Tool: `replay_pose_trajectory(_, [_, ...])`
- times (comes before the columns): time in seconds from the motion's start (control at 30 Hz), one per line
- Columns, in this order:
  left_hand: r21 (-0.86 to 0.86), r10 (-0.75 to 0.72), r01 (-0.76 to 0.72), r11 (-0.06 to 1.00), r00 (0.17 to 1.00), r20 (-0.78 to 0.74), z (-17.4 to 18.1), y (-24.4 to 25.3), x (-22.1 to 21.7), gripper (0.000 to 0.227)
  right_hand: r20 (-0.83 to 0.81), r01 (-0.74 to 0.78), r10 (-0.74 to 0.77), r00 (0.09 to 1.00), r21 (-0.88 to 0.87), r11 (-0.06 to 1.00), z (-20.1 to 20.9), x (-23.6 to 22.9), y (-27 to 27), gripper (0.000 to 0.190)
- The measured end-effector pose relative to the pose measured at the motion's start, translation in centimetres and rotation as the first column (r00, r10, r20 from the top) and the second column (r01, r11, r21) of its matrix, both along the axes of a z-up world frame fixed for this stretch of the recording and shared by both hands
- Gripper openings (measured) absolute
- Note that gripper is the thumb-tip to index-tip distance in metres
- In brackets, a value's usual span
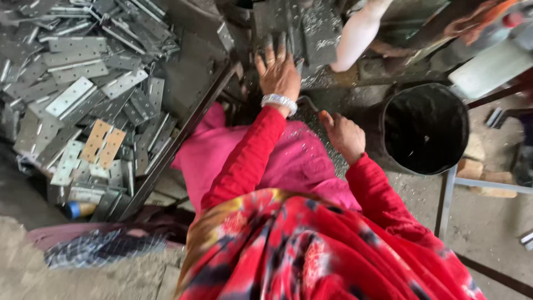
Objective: The person sits on the floor and repeatedly picks metal hinge pieces from a bin, places them into a press machine, and operates the lever to process them. The person handles the pieces one at a time and returns them to the bin after each cycle.
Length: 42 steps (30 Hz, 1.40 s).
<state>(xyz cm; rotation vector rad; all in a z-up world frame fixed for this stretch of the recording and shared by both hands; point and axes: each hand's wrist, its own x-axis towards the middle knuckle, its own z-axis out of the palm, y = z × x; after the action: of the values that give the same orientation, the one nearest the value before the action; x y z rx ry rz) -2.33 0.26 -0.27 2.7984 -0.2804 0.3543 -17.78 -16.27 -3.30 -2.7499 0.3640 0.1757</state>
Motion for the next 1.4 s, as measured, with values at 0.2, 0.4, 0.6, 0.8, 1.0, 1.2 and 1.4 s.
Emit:
replay_pose_trajectory(0.2, [0.0,-0.06,0.06,0.998,0.997,-0.043,2.5,0.8,0.0,0.05,0.045,-0.061,0.061,0.997,-0.004,0.998,1.8,3.9,-1.2,0.068])
replay_pose_trajectory(0.4, [-0.001,-0.082,0.082,0.997,0.996,0.044,2.2,0.6,-0.2,0.057,-0.058,-0.016,0.016,0.998,-0.004,1.0,-3.3,-0.1,-1.4,0.071])
replay_pose_trajectory(0.6, [0.18,-0.107,0.125,0.976,0.988,-0.108,4.6,1.4,1.5,0.072,0.017,-0.055,0.055,0.998,0.029,0.998,-1.4,2.9,-1.9,0.064])
replay_pose_trajectory(0.8, [0.168,-0.085,0.092,0.982,0.995,-0.047,4.9,0.9,2.9,0.082,0.164,-0.22,0.222,0.961,-0.026,0.975,-0.6,1.0,-1.6,0.067])
replay_pose_trajectory(1.0, [0.154,-0.082,0.078,0.985,0.997,0.016,3.7,0.8,2.2,0.091,-0.008,-0.03,0.031,0.999,0.141,0.99,1.2,2.1,-0.8,0.07])
replay_pose_trajectory(1.2, [0.187,-0.062,0.068,0.98,0.997,-0.037,3.4,0.5,2.5,0.091,0.018,0.041,-0.044,0.999,0.125,0.991,0.7,1.6,-0.6,0.069])
replay_pose_trajectory(1.4, [0.205,-0.081,0.108,0.973,0.987,-0.14,4.1,1.0,2.2,0.09,-0.045,0.024,-0.015,0.999,0.217,0.976,-0.1,1.5,-0.4,0.064])
